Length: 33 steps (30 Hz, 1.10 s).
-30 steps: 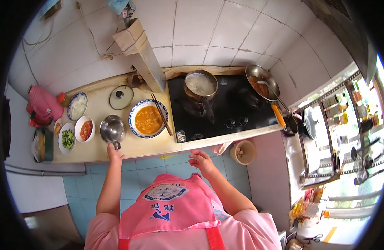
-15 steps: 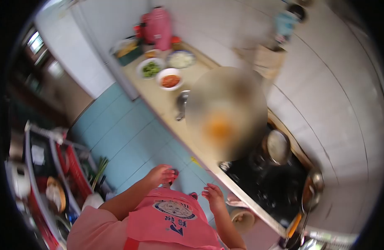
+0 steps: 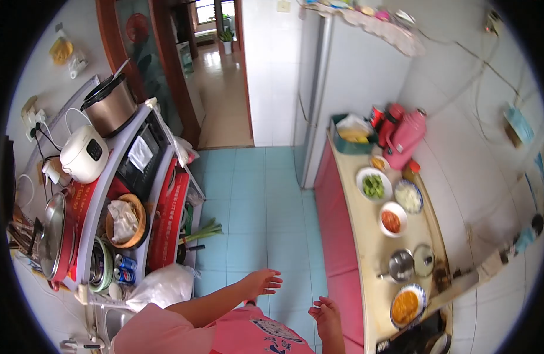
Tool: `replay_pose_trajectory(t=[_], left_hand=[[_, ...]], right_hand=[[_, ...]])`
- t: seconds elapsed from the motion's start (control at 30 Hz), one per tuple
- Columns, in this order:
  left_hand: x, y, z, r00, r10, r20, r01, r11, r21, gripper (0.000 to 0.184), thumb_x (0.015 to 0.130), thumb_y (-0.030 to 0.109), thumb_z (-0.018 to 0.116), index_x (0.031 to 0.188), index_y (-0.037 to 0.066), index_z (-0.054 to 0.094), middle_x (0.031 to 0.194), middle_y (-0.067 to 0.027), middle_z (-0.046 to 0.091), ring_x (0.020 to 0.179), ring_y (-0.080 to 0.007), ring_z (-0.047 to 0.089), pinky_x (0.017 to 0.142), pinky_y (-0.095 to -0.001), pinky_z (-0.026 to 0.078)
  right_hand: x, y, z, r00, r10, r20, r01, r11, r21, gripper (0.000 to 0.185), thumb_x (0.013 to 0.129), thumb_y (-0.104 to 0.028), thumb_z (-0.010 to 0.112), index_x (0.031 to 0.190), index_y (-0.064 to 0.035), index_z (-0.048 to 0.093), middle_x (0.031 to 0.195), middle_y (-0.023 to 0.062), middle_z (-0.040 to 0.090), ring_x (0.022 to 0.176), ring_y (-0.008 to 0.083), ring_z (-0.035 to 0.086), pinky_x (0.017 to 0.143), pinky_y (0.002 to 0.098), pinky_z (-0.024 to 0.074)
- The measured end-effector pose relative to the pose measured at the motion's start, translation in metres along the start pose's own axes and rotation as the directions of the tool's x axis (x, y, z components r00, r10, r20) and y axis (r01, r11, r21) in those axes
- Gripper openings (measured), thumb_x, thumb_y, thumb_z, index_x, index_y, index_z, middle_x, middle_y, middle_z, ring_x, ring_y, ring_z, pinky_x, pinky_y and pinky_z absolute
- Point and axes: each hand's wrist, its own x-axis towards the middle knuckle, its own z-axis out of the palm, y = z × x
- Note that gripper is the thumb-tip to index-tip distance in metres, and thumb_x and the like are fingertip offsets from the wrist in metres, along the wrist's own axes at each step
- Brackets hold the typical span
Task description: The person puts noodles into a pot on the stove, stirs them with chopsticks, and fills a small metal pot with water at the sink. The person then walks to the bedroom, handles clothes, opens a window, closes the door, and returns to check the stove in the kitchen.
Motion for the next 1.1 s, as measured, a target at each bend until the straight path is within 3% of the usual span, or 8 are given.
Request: replay_pose_trajectory(t=[0.13, 0.2, 0.27, 0.53, 0.63, 0.8, 1.0, 1.1], left_hand=[[-0.015, 0.1, -0.094, 0.987, 0.158, -0.031, -0.16, 0.982, -0.101, 0.033, 0.091, 0.029, 0.052, 0.119, 0.012, 0.052, 0.113, -0.0081, 0.059, 0.104, -0.0222, 0.057, 0.087, -0.0377, 0.047], [-0.021, 0.145, -0.13, 0.966, 0.249, -0.066, -0.256, 0.956, -0.139, 0.034, 0.091, 0.03, 0.053, 0.12, 0.013, 0.051, 0.112, -0.0079, 0.059, 0.105, -0.0224, 0.057, 0.087, -0.0396, 0.046], [-0.022, 0.182, -0.16, 0.95, 0.294, -0.104, -0.309, 0.935, -0.177, 0.033, 0.092, 0.027, 0.049, 0.12, 0.011, 0.049, 0.112, -0.0073, 0.059, 0.103, -0.0203, 0.057, 0.085, -0.0373, 0.047], [0.053, 0.303, -0.228, 0.934, 0.285, -0.215, -0.35, 0.851, -0.392, 0.028, 0.092, 0.025, 0.048, 0.116, 0.01, 0.051, 0.109, -0.008, 0.059, 0.098, -0.0203, 0.058, 0.082, -0.0354, 0.048], [0.088, 0.37, -0.263, 0.909, 0.323, -0.263, -0.413, 0.784, -0.464, 0.029, 0.091, 0.026, 0.05, 0.114, 0.01, 0.052, 0.106, -0.0079, 0.06, 0.097, -0.0209, 0.058, 0.082, -0.0367, 0.048], [0.111, 0.492, -0.283, 0.798, 0.314, -0.514, -0.572, 0.662, -0.484, 0.029, 0.09, 0.029, 0.052, 0.112, 0.011, 0.054, 0.104, -0.0068, 0.061, 0.097, -0.0202, 0.057, 0.082, -0.0371, 0.046], [0.126, 0.604, -0.339, 0.717, 0.333, -0.613, -0.673, 0.56, -0.483, 0.03, 0.092, 0.031, 0.047, 0.114, 0.011, 0.053, 0.107, -0.0065, 0.06, 0.1, -0.0196, 0.056, 0.085, -0.0381, 0.044], [0.139, 0.656, -0.393, 0.664, 0.314, -0.678, -0.724, 0.494, -0.481, 0.029, 0.091, 0.029, 0.048, 0.113, 0.01, 0.054, 0.102, -0.0063, 0.062, 0.094, -0.0202, 0.059, 0.08, -0.037, 0.047]], right_hand=[[0.092, 0.001, 0.125, 0.999, 0.032, -0.006, -0.032, 0.992, -0.121, 0.033, 0.091, -0.01, 0.047, 0.123, 0.0008, 0.047, 0.105, 0.0154, 0.056, 0.088, 0.0248, 0.061, 0.082, 0.0388, 0.0511], [0.145, -0.001, 0.171, 0.986, 0.039, 0.164, -0.021, 0.994, -0.105, 0.034, 0.092, -0.01, 0.047, 0.124, 0.0004, 0.046, 0.105, 0.0155, 0.056, 0.089, 0.0245, 0.06, 0.084, 0.0382, 0.0504], [0.19, -0.005, 0.207, 0.983, 0.027, 0.182, 0.001, 0.988, -0.155, 0.033, 0.092, -0.011, 0.047, 0.123, 0.0001, 0.047, 0.105, 0.0142, 0.055, 0.087, 0.0239, 0.061, 0.085, 0.0381, 0.0498], [0.368, -0.051, 0.31, 0.975, 0.149, 0.166, -0.107, 0.966, -0.237, 0.034, 0.093, -0.016, 0.05, 0.123, -0.0007, 0.047, 0.109, 0.015, 0.057, 0.089, 0.0258, 0.063, 0.087, 0.0415, 0.0497], [0.461, -0.078, 0.374, 0.972, 0.182, 0.15, -0.129, 0.943, -0.308, 0.031, 0.094, -0.013, 0.049, 0.122, 0.0, 0.048, 0.107, 0.0128, 0.056, 0.089, 0.0227, 0.062, 0.087, 0.0367, 0.0491], [0.648, -0.092, 0.48, 0.819, 0.379, 0.43, -0.22, 0.901, -0.374, 0.03, 0.094, -0.014, 0.05, 0.119, 0.0, 0.05, 0.107, 0.0127, 0.056, 0.088, 0.0223, 0.061, 0.087, 0.0371, 0.0478], [0.788, -0.1, 0.643, 0.7, 0.506, 0.504, -0.238, 0.831, -0.503, 0.028, 0.093, -0.015, 0.05, 0.118, -0.001, 0.051, 0.107, 0.0104, 0.056, 0.09, 0.0213, 0.061, 0.087, 0.0364, 0.0478], [0.854, -0.092, 0.7, 0.718, 0.463, 0.52, -0.228, 0.862, -0.453, 0.027, 0.092, -0.015, 0.052, 0.116, -0.0022, 0.053, 0.102, 0.01, 0.059, 0.086, 0.0231, 0.062, 0.087, 0.0386, 0.048]])
